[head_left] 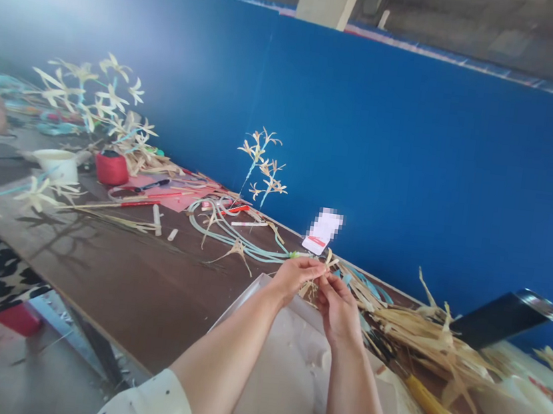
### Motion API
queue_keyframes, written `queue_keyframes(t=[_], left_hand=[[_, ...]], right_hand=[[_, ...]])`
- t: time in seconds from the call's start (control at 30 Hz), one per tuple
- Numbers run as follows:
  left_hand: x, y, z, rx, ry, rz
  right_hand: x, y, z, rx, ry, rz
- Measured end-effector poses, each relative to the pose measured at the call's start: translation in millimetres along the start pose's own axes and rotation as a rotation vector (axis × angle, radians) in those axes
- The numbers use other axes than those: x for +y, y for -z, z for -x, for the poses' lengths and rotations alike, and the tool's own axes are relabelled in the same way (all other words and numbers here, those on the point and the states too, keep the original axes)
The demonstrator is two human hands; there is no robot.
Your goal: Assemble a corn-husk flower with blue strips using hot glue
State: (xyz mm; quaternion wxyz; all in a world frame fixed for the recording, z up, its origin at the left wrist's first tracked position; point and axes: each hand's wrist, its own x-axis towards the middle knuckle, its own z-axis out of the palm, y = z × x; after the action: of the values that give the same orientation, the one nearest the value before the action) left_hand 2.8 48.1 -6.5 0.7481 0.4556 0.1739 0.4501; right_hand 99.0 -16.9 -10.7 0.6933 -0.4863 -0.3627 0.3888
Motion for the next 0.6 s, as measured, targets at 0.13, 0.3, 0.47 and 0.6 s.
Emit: queue_keyframes(t=[0.13,0.3,0.47,0.6], left_hand=[[-3.7,0.7,-2.6,0.006,-0.015,0.001],[-2.7,0.3,-0.9,0.013,-0.035,-0.03],[0.1,-0.8,1.2,0.006,-0.054,-0.052],[-1.6,0.0,-0.4,-0.001,-0.065,-0.062]], right_hand=[[-0.2,-1.2,0.5,0.006,-0.002,-0.002],[-1.5,-2.8,0.3,0.056,-0.01,-0.017],[-0.3,-1.5,-1.1,0.067,-0.008,-0.035],[2.0,0.4,-1.9,0.072,0.004,-0.023]])
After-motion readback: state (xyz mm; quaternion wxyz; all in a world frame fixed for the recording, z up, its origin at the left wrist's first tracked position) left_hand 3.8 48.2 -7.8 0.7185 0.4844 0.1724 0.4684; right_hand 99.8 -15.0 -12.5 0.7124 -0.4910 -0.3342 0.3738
